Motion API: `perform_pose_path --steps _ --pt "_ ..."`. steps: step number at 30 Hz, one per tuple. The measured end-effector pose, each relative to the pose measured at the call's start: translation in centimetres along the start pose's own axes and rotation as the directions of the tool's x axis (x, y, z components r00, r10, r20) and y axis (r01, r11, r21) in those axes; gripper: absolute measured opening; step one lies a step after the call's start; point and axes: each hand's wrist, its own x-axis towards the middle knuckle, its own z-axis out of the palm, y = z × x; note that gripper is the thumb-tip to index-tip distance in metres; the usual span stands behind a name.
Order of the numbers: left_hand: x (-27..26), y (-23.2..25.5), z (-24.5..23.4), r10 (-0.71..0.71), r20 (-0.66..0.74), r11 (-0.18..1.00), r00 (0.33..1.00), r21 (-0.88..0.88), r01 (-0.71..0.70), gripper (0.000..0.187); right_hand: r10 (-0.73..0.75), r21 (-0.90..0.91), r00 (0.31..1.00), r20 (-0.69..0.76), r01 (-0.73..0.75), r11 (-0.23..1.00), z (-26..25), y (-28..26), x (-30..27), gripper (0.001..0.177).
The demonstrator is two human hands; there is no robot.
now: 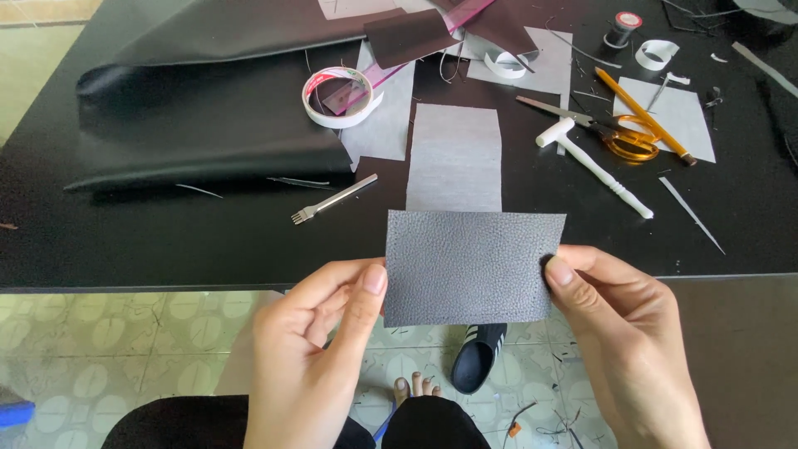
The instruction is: The person is punching holes in leather strips and measuring/marking leather pieces on a workshop table.
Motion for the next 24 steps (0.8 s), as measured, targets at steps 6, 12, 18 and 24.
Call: perform_pose_path --steps 6,12,18,24 --pt "-0.2 0.1 0.0 0.091 -0.024 0.994 0.996 0.065 -0.089 0.027 0.002 0.02 1.0 0.029 -0.002 1.0 0.3 -0.2 -0.1 0.025" --pt "-0.5 0.4 0.2 0.219 -0.056 0.967 0.974 0.15 -0.208 0.021 -0.04 0.047 0.998 0.058 0.037 0.998 -0.4 0.4 -0.1 0.019" --pt "-0.8 1.0 0.5 0.222 -0.055 0.956 0.974 0.21 -0.206 0.022 -0.08 0.021 0.993 0.088 0.078 0.997 -0.6 0.4 0.0 0.015" --pt "-0.9 1.2 0.8 0.275 -0.042 0.945 0.961 0.196 -0.262 0.021 -0.064 0.018 0.996 0.064 0.063 0.998 -0.6 0.1 0.1 0.018"
